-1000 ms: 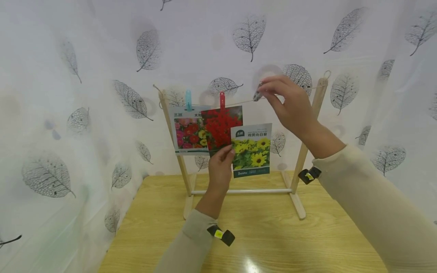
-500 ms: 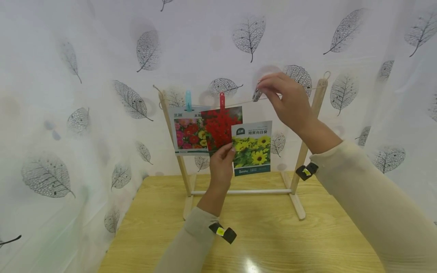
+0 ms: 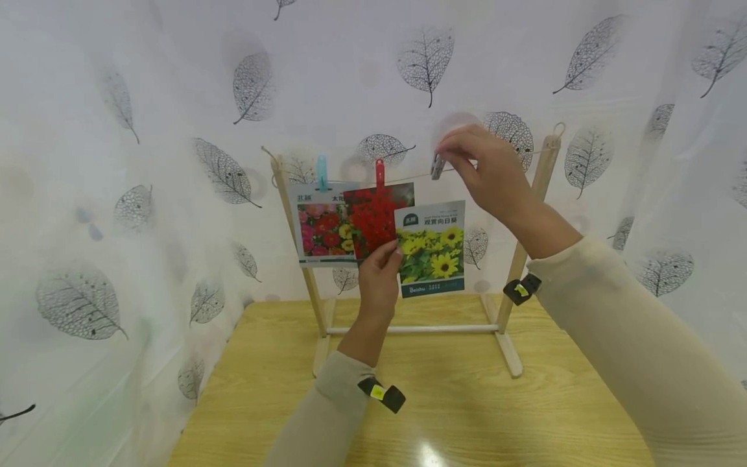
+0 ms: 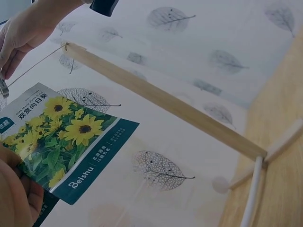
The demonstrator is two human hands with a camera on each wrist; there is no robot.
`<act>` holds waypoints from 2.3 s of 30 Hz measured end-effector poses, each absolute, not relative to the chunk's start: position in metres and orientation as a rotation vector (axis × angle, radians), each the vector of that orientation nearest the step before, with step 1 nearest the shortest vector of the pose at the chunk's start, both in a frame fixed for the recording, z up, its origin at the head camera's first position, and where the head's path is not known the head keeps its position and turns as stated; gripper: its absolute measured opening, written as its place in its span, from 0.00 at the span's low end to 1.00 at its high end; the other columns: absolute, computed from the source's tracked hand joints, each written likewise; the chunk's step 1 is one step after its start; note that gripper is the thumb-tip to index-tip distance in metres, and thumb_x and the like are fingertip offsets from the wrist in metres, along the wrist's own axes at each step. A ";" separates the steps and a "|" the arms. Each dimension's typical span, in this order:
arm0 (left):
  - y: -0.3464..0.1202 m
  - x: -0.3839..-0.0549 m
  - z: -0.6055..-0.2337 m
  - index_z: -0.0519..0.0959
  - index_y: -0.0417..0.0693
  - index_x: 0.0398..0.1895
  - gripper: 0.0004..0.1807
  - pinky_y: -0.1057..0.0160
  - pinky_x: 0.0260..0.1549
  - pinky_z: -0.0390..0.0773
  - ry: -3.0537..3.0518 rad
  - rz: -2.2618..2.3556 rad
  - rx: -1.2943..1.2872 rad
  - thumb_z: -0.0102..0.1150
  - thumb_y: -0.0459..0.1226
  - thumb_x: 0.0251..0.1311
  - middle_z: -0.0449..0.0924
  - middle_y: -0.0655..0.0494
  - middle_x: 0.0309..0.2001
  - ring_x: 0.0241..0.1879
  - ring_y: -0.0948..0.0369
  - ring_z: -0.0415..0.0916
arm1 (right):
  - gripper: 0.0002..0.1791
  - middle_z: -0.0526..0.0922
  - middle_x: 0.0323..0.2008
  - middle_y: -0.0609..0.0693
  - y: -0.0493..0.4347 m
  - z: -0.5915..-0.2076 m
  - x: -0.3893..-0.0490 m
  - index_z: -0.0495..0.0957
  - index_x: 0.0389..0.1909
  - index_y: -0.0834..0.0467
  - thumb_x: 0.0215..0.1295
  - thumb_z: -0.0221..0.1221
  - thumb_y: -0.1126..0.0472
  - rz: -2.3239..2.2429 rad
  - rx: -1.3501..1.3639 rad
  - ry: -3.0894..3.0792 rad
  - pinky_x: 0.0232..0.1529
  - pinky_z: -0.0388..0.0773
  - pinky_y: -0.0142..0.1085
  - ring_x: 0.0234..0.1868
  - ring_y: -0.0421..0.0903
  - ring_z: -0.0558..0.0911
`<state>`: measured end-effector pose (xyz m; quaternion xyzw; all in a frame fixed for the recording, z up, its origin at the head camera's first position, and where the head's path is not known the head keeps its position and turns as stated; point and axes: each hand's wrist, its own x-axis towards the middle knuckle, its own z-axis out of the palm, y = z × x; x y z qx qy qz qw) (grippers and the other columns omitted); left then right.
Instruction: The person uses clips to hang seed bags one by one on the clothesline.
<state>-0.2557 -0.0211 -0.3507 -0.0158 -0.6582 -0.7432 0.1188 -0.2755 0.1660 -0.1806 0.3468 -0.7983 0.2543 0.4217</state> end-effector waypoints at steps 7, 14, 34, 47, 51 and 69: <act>-0.021 -0.256 -0.345 0.81 0.50 0.61 0.17 0.56 0.63 0.78 -1.912 -2.183 -0.078 0.59 0.40 0.72 0.82 0.54 0.59 0.60 0.58 0.78 | 0.08 0.87 0.46 0.55 0.166 -0.181 -0.276 0.84 0.45 0.63 0.73 0.58 0.65 0.640 0.887 -2.037 0.55 0.82 0.43 0.50 0.51 0.85; -0.021 -0.257 -0.340 0.81 0.48 0.60 0.17 0.57 0.62 0.78 -1.880 -2.174 -0.121 0.59 0.39 0.71 0.82 0.53 0.59 0.60 0.57 0.78 | 0.09 0.87 0.46 0.55 0.166 -0.184 -0.277 0.84 0.46 0.62 0.73 0.58 0.64 0.647 0.899 -2.069 0.56 0.82 0.44 0.50 0.50 0.85; -0.018 -0.261 -0.329 0.82 0.48 0.59 0.17 0.58 0.59 0.80 -1.875 -2.153 -0.101 0.59 0.40 0.71 0.83 0.53 0.58 0.59 0.58 0.79 | 0.08 0.88 0.46 0.54 0.164 -0.184 -0.275 0.84 0.46 0.61 0.72 0.59 0.67 0.661 0.899 -2.130 0.56 0.82 0.43 0.52 0.49 0.85; -0.018 -0.262 -0.326 0.82 0.48 0.59 0.17 0.59 0.60 0.79 -1.853 -2.173 -0.124 0.60 0.39 0.71 0.83 0.52 0.57 0.59 0.58 0.79 | 0.09 0.87 0.49 0.54 0.163 -0.184 -0.273 0.84 0.48 0.60 0.73 0.58 0.67 0.677 0.891 -2.177 0.60 0.81 0.42 0.53 0.48 0.84; -0.017 -0.262 -0.325 0.82 0.48 0.59 0.16 0.59 0.60 0.79 -1.855 -2.177 -0.124 0.60 0.39 0.71 0.83 0.52 0.57 0.59 0.58 0.79 | 0.09 0.87 0.49 0.54 0.163 -0.184 -0.274 0.83 0.49 0.61 0.73 0.57 0.67 0.687 0.895 -2.183 0.60 0.81 0.42 0.54 0.48 0.84; -0.016 -0.260 -0.328 0.81 0.44 0.60 0.17 0.59 0.58 0.80 -1.841 -2.156 -0.131 0.60 0.38 0.70 0.83 0.47 0.57 0.59 0.53 0.79 | 0.11 0.84 0.57 0.56 0.161 -0.189 -0.273 0.83 0.51 0.61 0.75 0.56 0.66 0.709 0.867 -2.222 0.60 0.81 0.48 0.57 0.53 0.84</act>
